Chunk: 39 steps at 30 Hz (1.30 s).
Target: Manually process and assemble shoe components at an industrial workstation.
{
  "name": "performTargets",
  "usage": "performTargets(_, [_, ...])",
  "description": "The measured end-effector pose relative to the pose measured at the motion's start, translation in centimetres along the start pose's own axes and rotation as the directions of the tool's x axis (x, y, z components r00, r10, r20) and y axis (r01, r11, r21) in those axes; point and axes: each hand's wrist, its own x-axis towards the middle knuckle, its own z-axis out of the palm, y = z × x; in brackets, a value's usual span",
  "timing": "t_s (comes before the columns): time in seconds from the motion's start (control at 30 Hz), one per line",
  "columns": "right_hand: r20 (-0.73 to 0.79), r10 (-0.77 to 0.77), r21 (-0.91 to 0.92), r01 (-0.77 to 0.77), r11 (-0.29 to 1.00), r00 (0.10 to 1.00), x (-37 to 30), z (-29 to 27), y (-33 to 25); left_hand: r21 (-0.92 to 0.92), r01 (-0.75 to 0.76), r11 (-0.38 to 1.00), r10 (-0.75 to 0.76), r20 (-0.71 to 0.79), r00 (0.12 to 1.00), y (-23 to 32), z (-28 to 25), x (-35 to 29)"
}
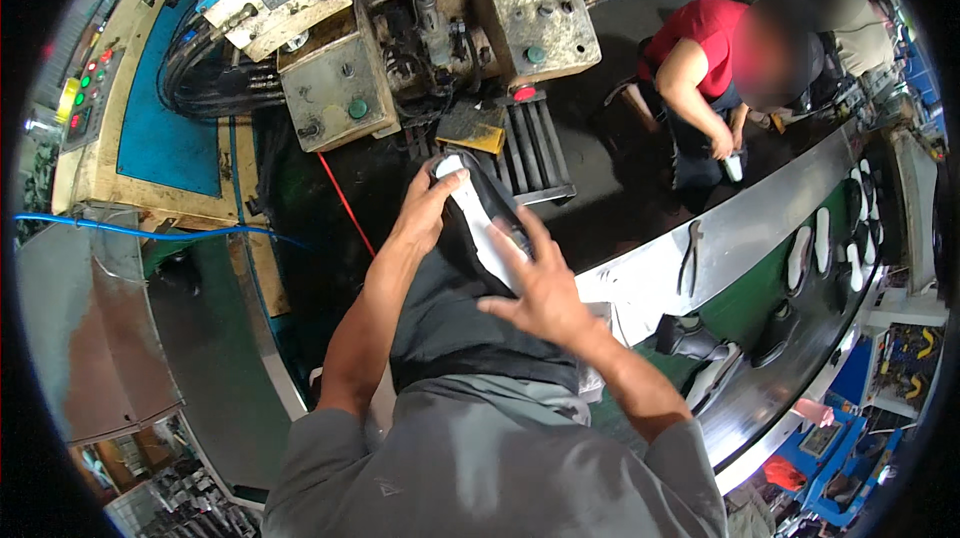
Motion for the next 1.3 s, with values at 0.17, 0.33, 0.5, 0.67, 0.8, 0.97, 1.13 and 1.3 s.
performTargets(0.17, [0.103,-0.037,-0.274,0.064,0.96,0.994,-1.6,3.3,3.5,0.271,0.153,0.95,-0.163,0.015,0.986,-1.9,1.2,1.0])
performTargets(0.33, [0.124,-0.111,-0.207,0.135,0.969,0.986,-1.1,2.4,5.4,0.103,0.145,0.984,-0.167,0.247,0.954,-0.5,-1.1,1.6])
performTargets(0.5, [0.202,-0.133,-0.225,0.178,0.958,0.97,0.5,0.7,5.7,0.689,-0.33,0.646,0.154,0.306,0.94,-0.8,-1.3,5.0])
performTargets(0.67, [0.276,-0.113,-0.214,0.175,0.961,0.954,1.0,-0.2,5.7,0.769,-0.235,0.594,0.092,0.225,0.97,-0.5,-0.6,5.7])
performTargets(0.8, [0.254,-0.083,-0.151,0.124,0.981,0.964,1.1,-0.4,6.2,0.757,-0.258,0.601,0.221,0.153,0.963,-1.1,-0.7,4.5])
performTargets(0.97, [0.19,-0.057,-0.116,0.08,0.99,0.98,0.8,-1.1,6.4,0.709,-0.293,0.641,0.224,0.192,0.956,-1.6,0.0,6.1])
performTargets(1.13, [-0.1,0.112,0.031,-0.109,0.994,0.989,1.1,-3.4,5.9,0.357,-0.497,0.791,0.547,-0.048,0.836,9.0,-2.8,15.5])
performTargets(1.3, [-0.277,0.14,-0.073,-0.166,0.984,0.951,5.6,-8.4,4.5,-0.256,-0.108,0.961,0.142,0.119,0.983,22.4,6.3,21.6])
